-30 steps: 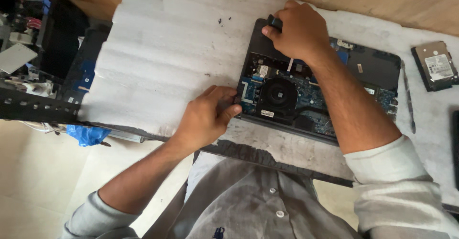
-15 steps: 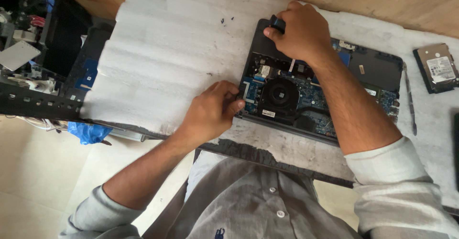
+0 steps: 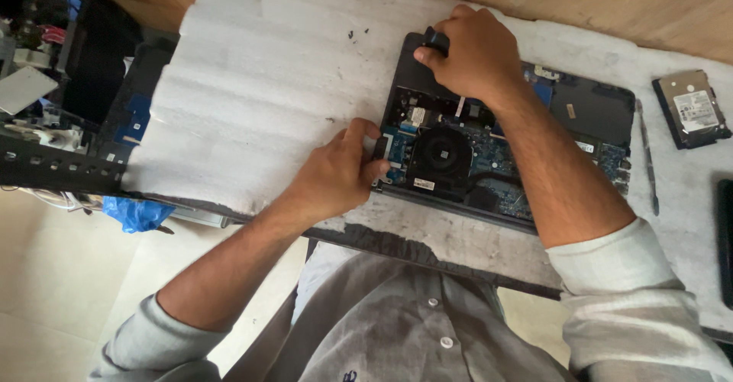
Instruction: The person works on a disassembled laptop on a foam-padded workbench, using a screwdriver to unscrew and reposition components on the exposed motherboard and handling a RAM module by hand. They then place the laptop's back cover on and drive screws along its edge with the screwdriver to close the case.
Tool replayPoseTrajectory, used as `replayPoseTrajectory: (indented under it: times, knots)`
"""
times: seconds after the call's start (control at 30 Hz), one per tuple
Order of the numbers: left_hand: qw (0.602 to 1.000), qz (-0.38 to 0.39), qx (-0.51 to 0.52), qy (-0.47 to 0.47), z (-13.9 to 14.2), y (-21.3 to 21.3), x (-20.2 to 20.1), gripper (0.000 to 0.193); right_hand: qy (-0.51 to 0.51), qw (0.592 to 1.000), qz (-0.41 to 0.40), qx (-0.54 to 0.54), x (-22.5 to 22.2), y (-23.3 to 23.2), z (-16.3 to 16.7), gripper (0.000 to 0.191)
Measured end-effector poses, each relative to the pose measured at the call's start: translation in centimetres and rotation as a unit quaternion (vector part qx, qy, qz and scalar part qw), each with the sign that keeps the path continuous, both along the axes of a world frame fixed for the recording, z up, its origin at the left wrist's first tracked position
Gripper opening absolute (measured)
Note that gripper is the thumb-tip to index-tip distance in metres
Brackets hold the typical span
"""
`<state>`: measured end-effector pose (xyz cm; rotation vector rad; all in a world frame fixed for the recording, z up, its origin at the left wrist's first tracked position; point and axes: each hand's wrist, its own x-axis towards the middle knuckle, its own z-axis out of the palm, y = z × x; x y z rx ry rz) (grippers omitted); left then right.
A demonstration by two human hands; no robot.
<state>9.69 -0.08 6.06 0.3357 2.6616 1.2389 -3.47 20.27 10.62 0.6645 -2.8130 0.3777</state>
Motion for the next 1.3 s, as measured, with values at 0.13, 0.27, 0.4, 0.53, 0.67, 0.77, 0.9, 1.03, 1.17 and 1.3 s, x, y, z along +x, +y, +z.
replayPoseTrajectory:
  times: [0.13,0.27,0.4,0.53,0.67,0.77,0.9,1.03,1.17,1.3]
  knots:
    - [1.0,-0.005,0.013,-0.014,-0.2,-0.3,0.0,0.04,0.006,1.0,-0.005,0.005,0.1,0.0,-0.2,0.046]
    - [0.986,-0.007,0.078,0.149,-0.7,-0.6,1.3,0.021,-0.022,0.998,-0.013,0.05,0.4,0.2,-0.4,0.034]
    - [0.984,-0.006,0.078,0.157,-1.0,-0.8,2.6,0.018,0.025,0.999,0.026,0.021,1.9,1.1,-0.8,0.031]
    - [0.986,-0.031,0.077,0.146,-0.6,-1.1,3.1,0.025,0.022,0.998,0.05,-0.028,1.7,1.4,-1.1,0.028]
    - [0.989,-0.062,0.058,0.122,-0.2,-1.3,3.3,0.035,0.007,0.999,0.041,-0.008,-0.1,1.1,-0.5,0.028]
    - [0.964,-0.044,0.003,0.262,-0.7,-0.9,3.9,0.035,-0.003,0.998,0.055,0.005,-0.6,0.7,-0.2,0.028]
    - [0.957,-0.05,-0.023,0.283,-1.6,-0.7,4.4,0.037,-0.014,0.998,0.046,0.034,-0.5,0.7,-0.4,0.028]
    - [0.953,-0.043,-0.031,0.297,-1.9,-0.8,4.6,0.036,-0.021,0.998,0.043,0.036,-0.4,0.5,-0.4,0.026]
    - [0.959,-0.029,-0.011,0.283,-1.7,-0.9,4.6,0.034,0.006,0.99,0.139,-0.011,-0.5,0.2,-0.1,0.023]
    - [0.958,-0.037,-0.007,0.285,-1.6,-1.1,4.6,0.036,-0.01,0.977,0.213,-0.007,-1.1,-0.2,0.4,0.031]
